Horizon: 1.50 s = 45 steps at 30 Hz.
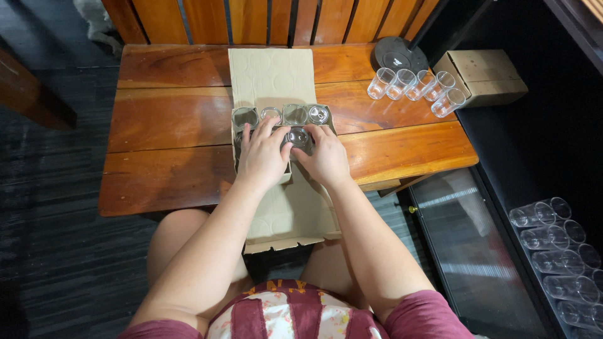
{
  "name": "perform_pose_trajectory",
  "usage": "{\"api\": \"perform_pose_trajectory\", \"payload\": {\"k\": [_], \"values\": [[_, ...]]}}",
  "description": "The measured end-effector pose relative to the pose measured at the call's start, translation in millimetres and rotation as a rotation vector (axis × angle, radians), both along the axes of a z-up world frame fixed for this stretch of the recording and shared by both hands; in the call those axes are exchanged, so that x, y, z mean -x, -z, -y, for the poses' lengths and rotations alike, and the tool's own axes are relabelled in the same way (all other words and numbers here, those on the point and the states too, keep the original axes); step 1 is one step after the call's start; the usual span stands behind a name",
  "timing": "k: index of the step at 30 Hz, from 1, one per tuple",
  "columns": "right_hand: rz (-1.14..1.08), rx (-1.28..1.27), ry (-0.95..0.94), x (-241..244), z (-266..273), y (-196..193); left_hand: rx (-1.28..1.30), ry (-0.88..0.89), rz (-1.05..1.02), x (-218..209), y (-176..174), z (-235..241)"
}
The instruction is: The person opens a cardboard box containing small clear glasses and removes them one by one, placing them on a wooden bench. The person continues until all glasses are removed and arranged in rows on the bench.
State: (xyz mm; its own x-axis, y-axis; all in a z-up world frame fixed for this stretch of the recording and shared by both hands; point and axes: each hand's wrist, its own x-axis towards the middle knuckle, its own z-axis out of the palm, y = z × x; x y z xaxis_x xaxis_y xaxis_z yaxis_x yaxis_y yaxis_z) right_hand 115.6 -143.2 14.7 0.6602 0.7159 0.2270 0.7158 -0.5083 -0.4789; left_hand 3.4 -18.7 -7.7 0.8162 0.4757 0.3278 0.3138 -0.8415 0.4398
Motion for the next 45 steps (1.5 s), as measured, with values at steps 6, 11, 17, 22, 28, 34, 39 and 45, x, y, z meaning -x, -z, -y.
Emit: {"api": "perform_pose_trajectory", "payload": {"k": [6,11,17,22,28,34,39,45], "values": [[-0.009,0.07,0.03,-1,-3,1,0.03,0.003,-0.015,1,-4,1],[-0.096,0.068,0.072,-7,-4,7,0.037,0.01,-0.014,2,-3,-1],[-0.103,-0.046,0.071,-15,-6,14,0.049,0.003,0.046,-5,16,-9],[-0.096,-0.208,0.002,-17,-4,13,0.119,-0.003,0.128,-12,24,-14],[-0.547,-0.535,-0.033,-3,4,-11,0.424,0.111,0.421,-9,-3,-3],[-0.616,-0.848,-0.091,3,11,-27,0.89,0.141,0.585,-13,-25,17],[-0.65,-1.006,-0.135,5,27,-43,1.466,0.067,0.346,-12,-53,34],[-0.583,-1.09,-0.18,-2,36,-44,1.668,0.153,0.319,-25,-61,44]]}}
